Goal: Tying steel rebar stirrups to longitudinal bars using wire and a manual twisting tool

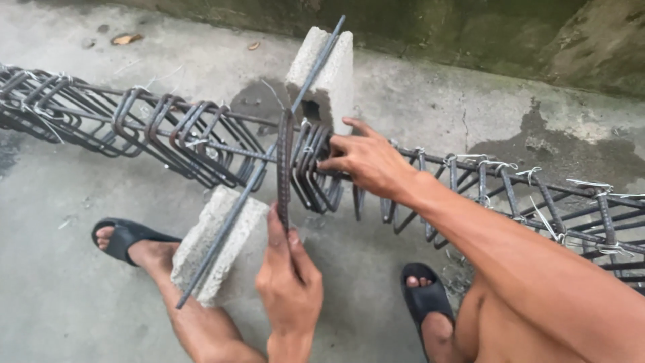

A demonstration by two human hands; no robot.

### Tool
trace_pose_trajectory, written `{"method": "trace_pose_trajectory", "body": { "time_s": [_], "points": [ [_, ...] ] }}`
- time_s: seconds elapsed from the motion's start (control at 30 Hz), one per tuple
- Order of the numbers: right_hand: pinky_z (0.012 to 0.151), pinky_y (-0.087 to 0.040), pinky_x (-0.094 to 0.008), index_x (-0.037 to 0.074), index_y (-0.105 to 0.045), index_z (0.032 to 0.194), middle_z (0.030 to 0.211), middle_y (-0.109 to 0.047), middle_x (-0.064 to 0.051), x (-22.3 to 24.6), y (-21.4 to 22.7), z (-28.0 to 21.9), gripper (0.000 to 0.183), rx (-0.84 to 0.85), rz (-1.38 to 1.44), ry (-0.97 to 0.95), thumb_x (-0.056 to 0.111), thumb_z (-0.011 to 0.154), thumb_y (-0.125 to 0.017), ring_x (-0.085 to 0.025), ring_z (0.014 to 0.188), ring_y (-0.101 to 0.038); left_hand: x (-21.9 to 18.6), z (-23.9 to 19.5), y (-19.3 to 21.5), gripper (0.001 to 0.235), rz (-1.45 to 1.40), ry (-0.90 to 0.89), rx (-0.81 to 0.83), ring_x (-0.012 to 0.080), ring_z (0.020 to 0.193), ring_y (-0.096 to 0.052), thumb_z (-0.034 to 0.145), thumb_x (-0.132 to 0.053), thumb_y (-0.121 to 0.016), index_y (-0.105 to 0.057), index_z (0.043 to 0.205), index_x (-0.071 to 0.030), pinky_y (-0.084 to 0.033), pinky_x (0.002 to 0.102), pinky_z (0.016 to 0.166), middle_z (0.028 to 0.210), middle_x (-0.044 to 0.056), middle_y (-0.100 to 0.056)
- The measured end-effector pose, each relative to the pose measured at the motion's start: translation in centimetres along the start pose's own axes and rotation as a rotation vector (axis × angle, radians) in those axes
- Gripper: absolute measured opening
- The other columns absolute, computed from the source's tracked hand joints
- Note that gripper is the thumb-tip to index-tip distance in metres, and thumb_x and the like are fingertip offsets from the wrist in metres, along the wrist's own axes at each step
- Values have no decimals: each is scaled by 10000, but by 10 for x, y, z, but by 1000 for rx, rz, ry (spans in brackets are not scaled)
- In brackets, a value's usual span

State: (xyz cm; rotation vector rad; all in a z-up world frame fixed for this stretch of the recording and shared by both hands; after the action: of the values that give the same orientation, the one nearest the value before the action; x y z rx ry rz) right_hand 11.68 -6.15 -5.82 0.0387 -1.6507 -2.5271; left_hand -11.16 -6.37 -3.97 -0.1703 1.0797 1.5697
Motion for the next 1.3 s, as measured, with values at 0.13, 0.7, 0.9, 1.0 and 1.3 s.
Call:
{"method": "trace_pose_trajectory", "body": {
  "time_s": [0.13,0.7,0.9,1.0,1.3],
  "points": [
    [1290,-247,-501,268,-773,1180,910,-627,-16,-5,-6,3,592,29,-5,-31,-137,767,-647,-163,732,-652,34,1,-29,548,113,89,211,409,658,-704,931,-37,-576,-520,1475,-67,-520,496,561,937,217,-758],
    [1295,-181,-559,257,-812,1065,832,-577,-18,-12,-5,-2,462,9,37,-2,-46,758,-646,-210,721,-630,47,14,-16,381,180,66,185,456,702,-676,961,-68,-569,-629,1315,60,-511,520,586,933,273,-716],
    [1251,-265,-581,268,-814,1048,853,-591,-29,-9,2,2,402,-47,16,48,30,770,-646,-228,756,-625,21,10,-2,378,22,0,-32,384,843,-732,1007,-11,-526,-540,1377,64,-560,424,698,1193,224,-729],
    [1264,-253,-573,283,-815,1056,882,-623,-10,-12,-1,4,452,-24,-7,-7,-32,774,-655,-186,723,-642,45,2,-26,414,71,50,102,407,638,-689,960,-24,-573,-572,1371,25,-510,477,554,937,232,-729],
    [1228,-304,-562,299,-815,1048,886,-614,-9,-7,0,2,448,-4,-13,-10,-16,770,-663,-189,746,-642,19,13,-13,367,79,-64,4,456,803,-714,976,7,-577,-582,1331,97,-546,484,650,1126,291,-730]
  ]
}}
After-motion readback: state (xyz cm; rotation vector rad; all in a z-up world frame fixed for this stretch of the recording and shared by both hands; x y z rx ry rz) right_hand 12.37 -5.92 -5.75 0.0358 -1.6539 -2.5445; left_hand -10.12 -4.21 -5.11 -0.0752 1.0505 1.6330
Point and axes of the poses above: each hand's wrist, its own z-axis towards the middle knuckle, its own y-axis out of the back of the hand, x = y × z, the point moved 5 cm from there along z, towards the middle knuckle
